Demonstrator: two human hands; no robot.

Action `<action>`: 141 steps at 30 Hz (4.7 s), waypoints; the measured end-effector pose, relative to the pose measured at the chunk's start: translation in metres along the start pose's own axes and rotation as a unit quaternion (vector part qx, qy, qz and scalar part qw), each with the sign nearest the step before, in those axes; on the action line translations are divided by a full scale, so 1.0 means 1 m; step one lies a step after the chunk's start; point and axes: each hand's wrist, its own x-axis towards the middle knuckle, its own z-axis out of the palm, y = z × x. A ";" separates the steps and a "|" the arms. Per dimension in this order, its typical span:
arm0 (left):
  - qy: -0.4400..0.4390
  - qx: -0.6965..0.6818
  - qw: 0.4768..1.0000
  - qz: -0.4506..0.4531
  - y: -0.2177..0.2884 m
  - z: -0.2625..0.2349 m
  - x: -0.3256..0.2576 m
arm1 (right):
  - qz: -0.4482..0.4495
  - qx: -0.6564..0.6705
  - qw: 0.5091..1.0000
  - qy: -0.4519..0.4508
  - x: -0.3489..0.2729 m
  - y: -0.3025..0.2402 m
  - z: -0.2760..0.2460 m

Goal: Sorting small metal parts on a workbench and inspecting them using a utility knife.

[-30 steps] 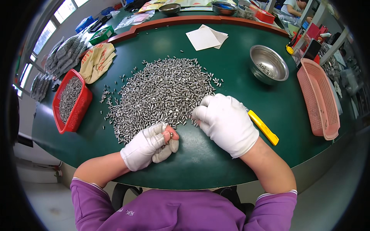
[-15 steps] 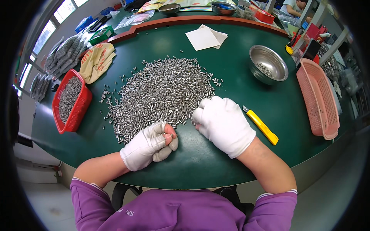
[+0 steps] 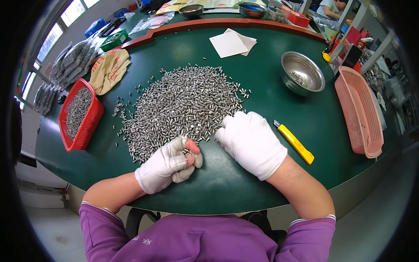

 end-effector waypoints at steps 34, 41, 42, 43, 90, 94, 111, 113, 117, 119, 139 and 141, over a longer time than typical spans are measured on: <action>0.060 0.044 0.997 -0.007 0.000 0.009 -0.001 | -0.011 0.190 0.971 0.141 0.003 -0.022 0.004; 0.074 0.068 0.995 -0.014 0.002 0.011 -0.003 | 0.128 0.000 0.960 0.250 0.005 0.024 -0.003; 0.073 0.066 0.995 -0.011 0.002 0.010 -0.003 | 0.146 -0.006 0.957 0.250 0.004 0.032 -0.003; 0.068 0.064 0.996 -0.008 0.001 0.010 -0.003 | 0.167 -0.022 0.955 0.243 0.003 0.038 -0.004; 0.063 0.022 0.997 -0.023 0.000 0.006 -0.001 | -0.043 0.200 0.962 0.183 0.008 -0.019 0.001; 0.058 0.027 0.998 -0.015 -0.001 0.005 -0.001 | -0.002 0.262 0.954 0.148 0.008 -0.018 0.004; 0.077 0.031 0.996 -0.036 0.003 0.009 -0.001 | 0.064 0.438 0.895 0.060 0.007 -0.018 0.006; 0.080 0.031 0.996 -0.039 0.004 0.009 -0.003 | 0.068 0.426 0.900 0.060 0.007 -0.021 0.002; 0.077 0.021 0.996 -0.045 0.004 0.009 0.000 | 0.067 0.424 0.901 0.065 0.006 -0.018 0.006; 0.077 0.022 0.996 -0.046 0.004 0.008 -0.001 | 0.058 0.399 0.911 0.084 0.005 -0.020 0.007; 0.024 0.027 0.999 0.014 -0.004 0.005 -0.003 | 0.055 0.292 0.940 0.166 0.002 -0.011 -0.014; 0.040 0.068 0.997 0.024 0.001 0.012 -0.008 | 0.112 0.178 0.956 0.205 -0.007 0.002 -0.034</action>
